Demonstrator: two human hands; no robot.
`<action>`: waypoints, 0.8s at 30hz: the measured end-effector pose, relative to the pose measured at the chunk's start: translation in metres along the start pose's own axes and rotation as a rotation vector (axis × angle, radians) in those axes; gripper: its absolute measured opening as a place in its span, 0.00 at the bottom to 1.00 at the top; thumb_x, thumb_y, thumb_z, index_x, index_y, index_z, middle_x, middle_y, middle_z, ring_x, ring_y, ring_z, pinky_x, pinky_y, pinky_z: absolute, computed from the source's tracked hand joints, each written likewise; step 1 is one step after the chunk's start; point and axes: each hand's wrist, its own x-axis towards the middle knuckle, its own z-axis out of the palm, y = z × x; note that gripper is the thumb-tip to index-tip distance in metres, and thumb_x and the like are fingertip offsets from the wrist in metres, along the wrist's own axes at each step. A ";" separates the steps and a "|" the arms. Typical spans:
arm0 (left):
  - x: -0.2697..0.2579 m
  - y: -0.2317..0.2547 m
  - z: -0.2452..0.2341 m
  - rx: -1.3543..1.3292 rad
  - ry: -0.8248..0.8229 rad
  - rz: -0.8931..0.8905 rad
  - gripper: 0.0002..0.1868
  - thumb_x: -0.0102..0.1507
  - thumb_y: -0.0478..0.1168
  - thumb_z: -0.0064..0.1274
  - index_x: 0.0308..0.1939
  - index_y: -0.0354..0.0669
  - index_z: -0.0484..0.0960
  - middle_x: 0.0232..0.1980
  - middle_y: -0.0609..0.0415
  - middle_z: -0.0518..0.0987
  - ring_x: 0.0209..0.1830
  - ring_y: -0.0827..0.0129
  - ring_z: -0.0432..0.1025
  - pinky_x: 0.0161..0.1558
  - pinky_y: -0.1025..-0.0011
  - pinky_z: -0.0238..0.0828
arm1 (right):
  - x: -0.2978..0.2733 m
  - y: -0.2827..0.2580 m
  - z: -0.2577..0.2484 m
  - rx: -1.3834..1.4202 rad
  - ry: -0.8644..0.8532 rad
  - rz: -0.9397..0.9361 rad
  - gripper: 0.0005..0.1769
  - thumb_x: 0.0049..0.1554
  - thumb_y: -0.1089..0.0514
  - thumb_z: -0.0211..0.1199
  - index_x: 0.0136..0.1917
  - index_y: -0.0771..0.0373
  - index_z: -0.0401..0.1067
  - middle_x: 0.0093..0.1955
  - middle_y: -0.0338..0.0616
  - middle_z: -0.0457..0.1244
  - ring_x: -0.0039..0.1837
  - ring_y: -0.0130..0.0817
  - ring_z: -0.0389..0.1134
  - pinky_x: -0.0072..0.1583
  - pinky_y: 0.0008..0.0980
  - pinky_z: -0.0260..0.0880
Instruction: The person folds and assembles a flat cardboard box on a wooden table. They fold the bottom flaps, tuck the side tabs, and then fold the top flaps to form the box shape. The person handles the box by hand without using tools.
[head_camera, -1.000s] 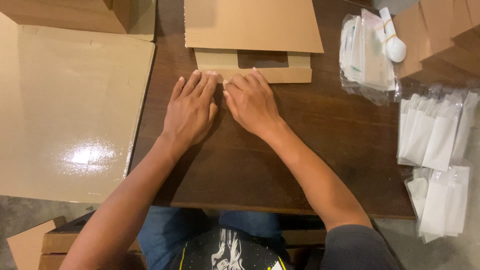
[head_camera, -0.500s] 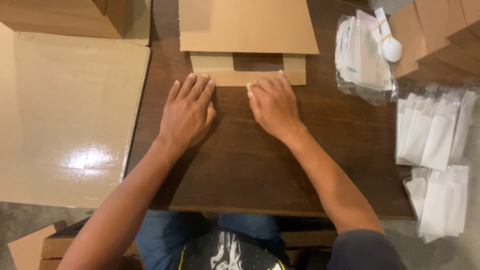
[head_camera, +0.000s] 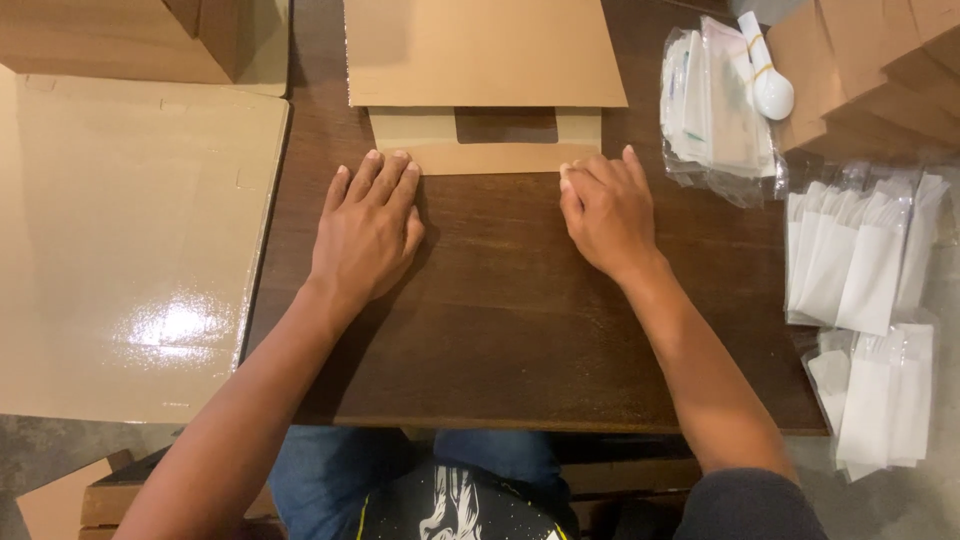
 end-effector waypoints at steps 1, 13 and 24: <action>0.001 0.001 0.000 0.000 0.000 0.002 0.25 0.66 0.47 0.45 0.66 0.48 0.81 0.68 0.52 0.79 0.70 0.58 0.70 0.68 0.52 0.62 | -0.001 0.004 0.002 0.000 0.001 0.002 0.10 0.66 0.53 0.61 0.53 0.58 0.81 0.51 0.41 0.69 0.56 0.44 0.71 0.75 0.56 0.53; 0.011 0.022 0.008 0.102 -0.072 0.048 0.28 0.66 0.49 0.46 0.65 0.39 0.81 0.68 0.45 0.77 0.72 0.54 0.67 0.72 0.52 0.55 | -0.012 0.002 0.002 0.181 0.132 0.115 0.12 0.66 0.60 0.60 0.57 0.68 0.80 0.61 0.57 0.68 0.66 0.55 0.68 0.69 0.50 0.65; 0.045 0.074 0.040 -0.097 -0.166 0.150 0.33 0.62 0.49 0.45 0.67 0.31 0.76 0.70 0.39 0.72 0.73 0.47 0.64 0.71 0.56 0.60 | -0.014 0.009 0.012 0.221 0.144 0.141 0.21 0.70 0.50 0.55 0.70 0.63 0.73 0.65 0.54 0.68 0.70 0.50 0.67 0.75 0.48 0.57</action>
